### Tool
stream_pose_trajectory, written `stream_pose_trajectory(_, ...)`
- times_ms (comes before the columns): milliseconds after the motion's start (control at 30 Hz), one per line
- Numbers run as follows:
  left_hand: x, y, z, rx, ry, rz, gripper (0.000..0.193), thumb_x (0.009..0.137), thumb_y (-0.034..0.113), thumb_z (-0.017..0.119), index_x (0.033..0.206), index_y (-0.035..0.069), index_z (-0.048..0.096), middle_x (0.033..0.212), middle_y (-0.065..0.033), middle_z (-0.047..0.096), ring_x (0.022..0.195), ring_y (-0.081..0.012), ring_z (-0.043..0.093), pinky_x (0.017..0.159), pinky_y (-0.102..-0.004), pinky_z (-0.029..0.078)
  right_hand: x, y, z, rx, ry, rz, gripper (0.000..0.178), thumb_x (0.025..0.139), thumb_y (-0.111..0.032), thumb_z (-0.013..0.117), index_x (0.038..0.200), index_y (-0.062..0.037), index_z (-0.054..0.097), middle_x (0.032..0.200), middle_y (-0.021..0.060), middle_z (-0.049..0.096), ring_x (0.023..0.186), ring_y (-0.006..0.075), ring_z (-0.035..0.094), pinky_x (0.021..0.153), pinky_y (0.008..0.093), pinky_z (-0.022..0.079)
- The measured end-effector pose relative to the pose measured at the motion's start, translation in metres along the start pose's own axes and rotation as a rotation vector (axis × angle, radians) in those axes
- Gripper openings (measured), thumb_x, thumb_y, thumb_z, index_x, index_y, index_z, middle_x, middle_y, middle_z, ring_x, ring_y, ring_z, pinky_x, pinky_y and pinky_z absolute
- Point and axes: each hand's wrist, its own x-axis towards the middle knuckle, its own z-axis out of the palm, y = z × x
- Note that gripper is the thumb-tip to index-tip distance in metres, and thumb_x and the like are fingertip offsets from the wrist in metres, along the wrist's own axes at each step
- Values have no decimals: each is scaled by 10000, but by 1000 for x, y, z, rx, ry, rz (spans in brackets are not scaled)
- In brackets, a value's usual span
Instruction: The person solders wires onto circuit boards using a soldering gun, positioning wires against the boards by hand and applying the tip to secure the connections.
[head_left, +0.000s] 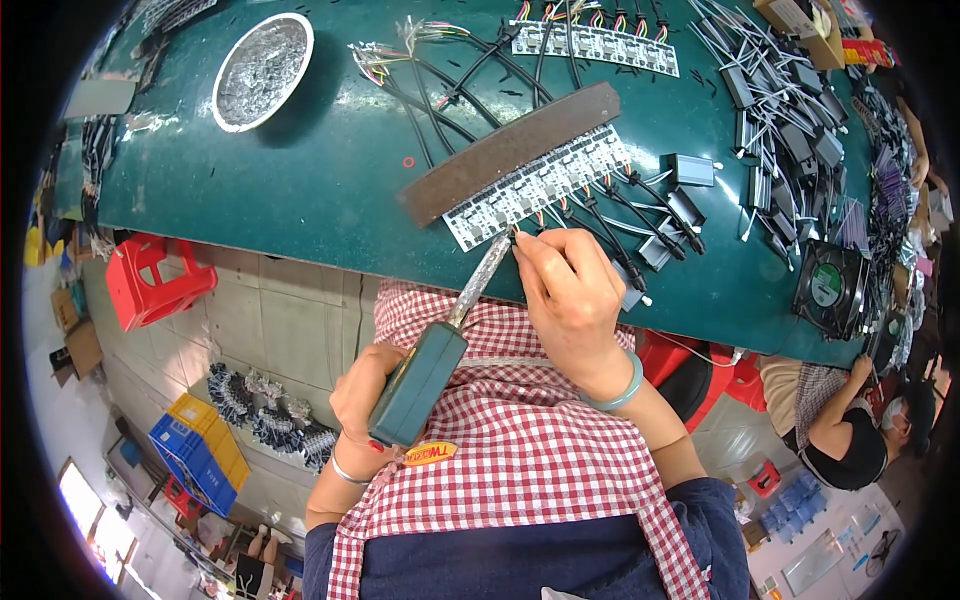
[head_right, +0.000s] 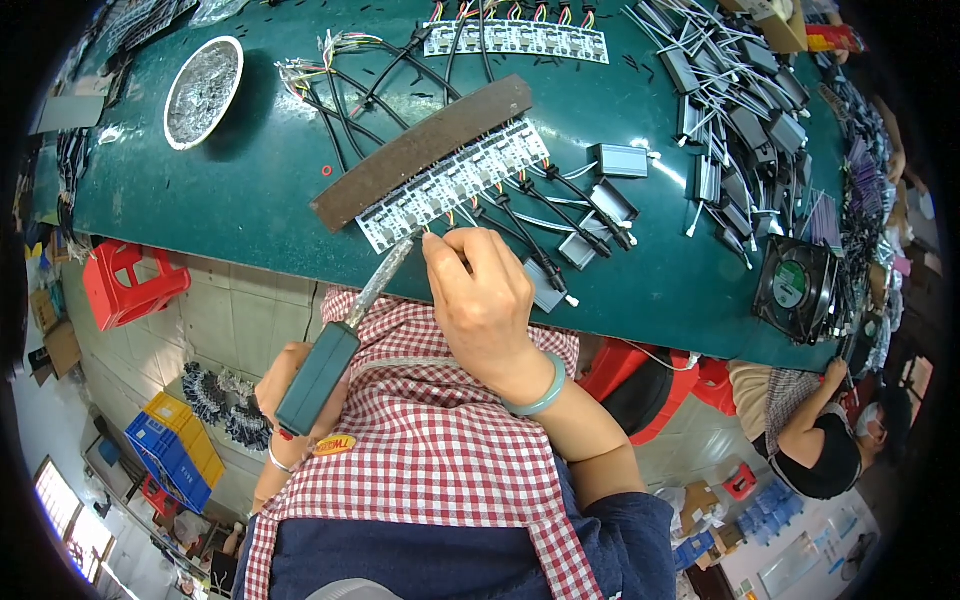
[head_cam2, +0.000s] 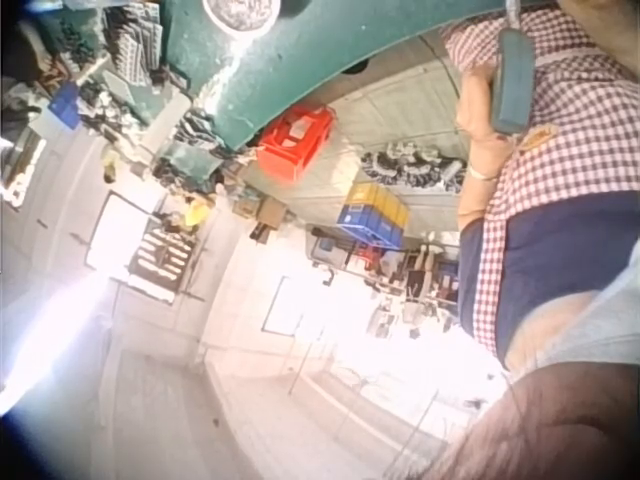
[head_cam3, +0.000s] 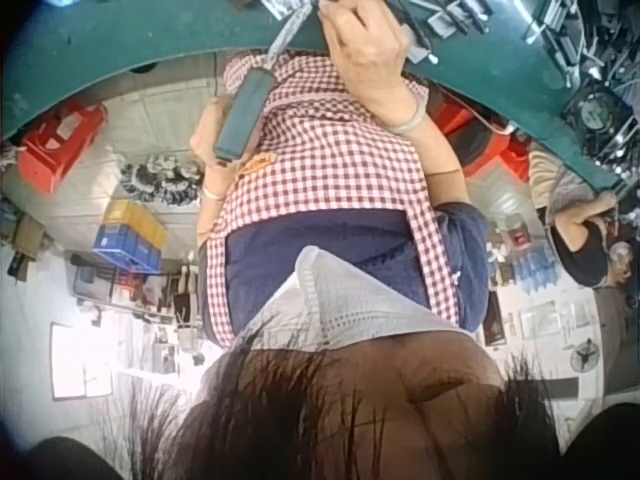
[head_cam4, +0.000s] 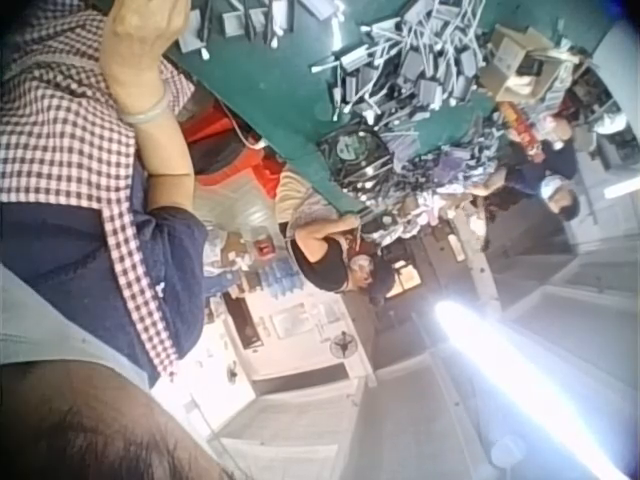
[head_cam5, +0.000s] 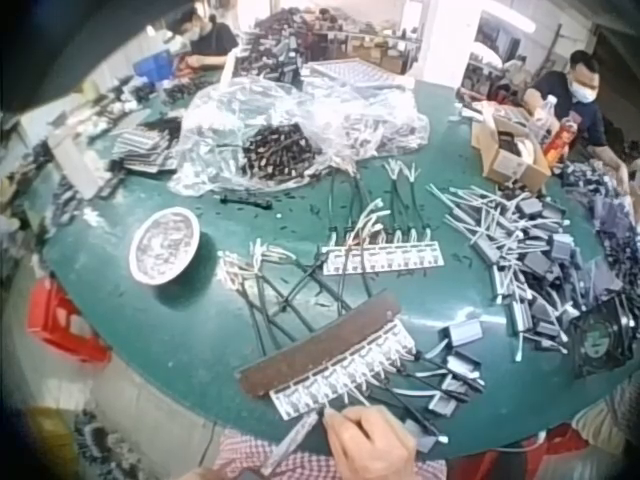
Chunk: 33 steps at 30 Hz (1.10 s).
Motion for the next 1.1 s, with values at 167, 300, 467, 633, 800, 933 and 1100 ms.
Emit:
stream_pose_trajectory(167, 0, 1, -2, -1, 4, 5, 205, 715, 70, 764, 853, -37, 656, 793, -129, 661, 620, -245, 665, 547, -289, 505, 0, 0, 0, 3, 2, 6, 249, 714, 81, 778, 930, -5, 689, 814, 97, 617, 679, 234, 619, 563, 324, 492)
stream_pose_trajectory(300, -3, 0, -7, 10, 25, 36, 222, 734, 65, 755, 903, -57, 679, 800, -147, 662, 627, -269, 669, 553, -307, 514, 0, -1, -1, -6, -6, 10, 251, 713, 75, 782, 931, -11, 691, 818, 94, 614, 687, 235, 620, 569, 328, 494)
stream_pose_trajectory(467, -7, -1, -6, 22, 35, 23, 239, 743, 81, 760, 927, -56, 693, 833, -158, 675, 628, -270, 672, 548, -317, 519, 0, 0, 0, -14, -5, 5, 257, 715, 72, 782, 939, -17, 691, 818, 92, 609, 690, 238, 618, 570, 332, 493)
stream_pose_trajectory(633, -11, -1, -7, 80, 20, -27, 263, 749, 112, 771, 959, -33, 710, 897, -174, 703, 657, -271, 697, 569, -319, 541, 0, -1, -1, -9, -6, 12, 259, 721, 71, 779, 945, -23, 691, 819, 90, 614, 689, 238, 620, 576, 328, 496)
stream_pose_trajectory(800, -16, -3, -5, 90, 45, -36, 274, 746, 116, 773, 972, -27, 714, 925, -178, 708, 682, -280, 706, 585, -324, 550, 0, -1, -1, 22, -5, 39, 226, 742, 58, 764, 943, -12, 688, 827, 94, 610, 700, 242, 623, 585, 333, 501)
stream_pose_trajectory(933, -21, -5, -3, 93, 63, -40, 286, 745, 120, 775, 984, -24, 714, 942, -180, 710, 710, -283, 711, 601, -328, 556, 0, -2, -2, 53, -8, 57, 217, 755, 40, 757, 957, 3, 687, 824, 94, 595, 702, 247, 616, 595, 342, 504)
stream_pose_trajectory(1100, -23, -5, -1, 61, 48, -97, 291, 750, 124, 775, 998, -16, 713, 959, -175, 709, 731, -290, 713, 621, -332, 557, -1, -4, -2, 37, -23, 48, 208, 764, 40, 754, 957, 7, 684, 821, 97, 593, 699, 249, 615, 596, 343, 503)
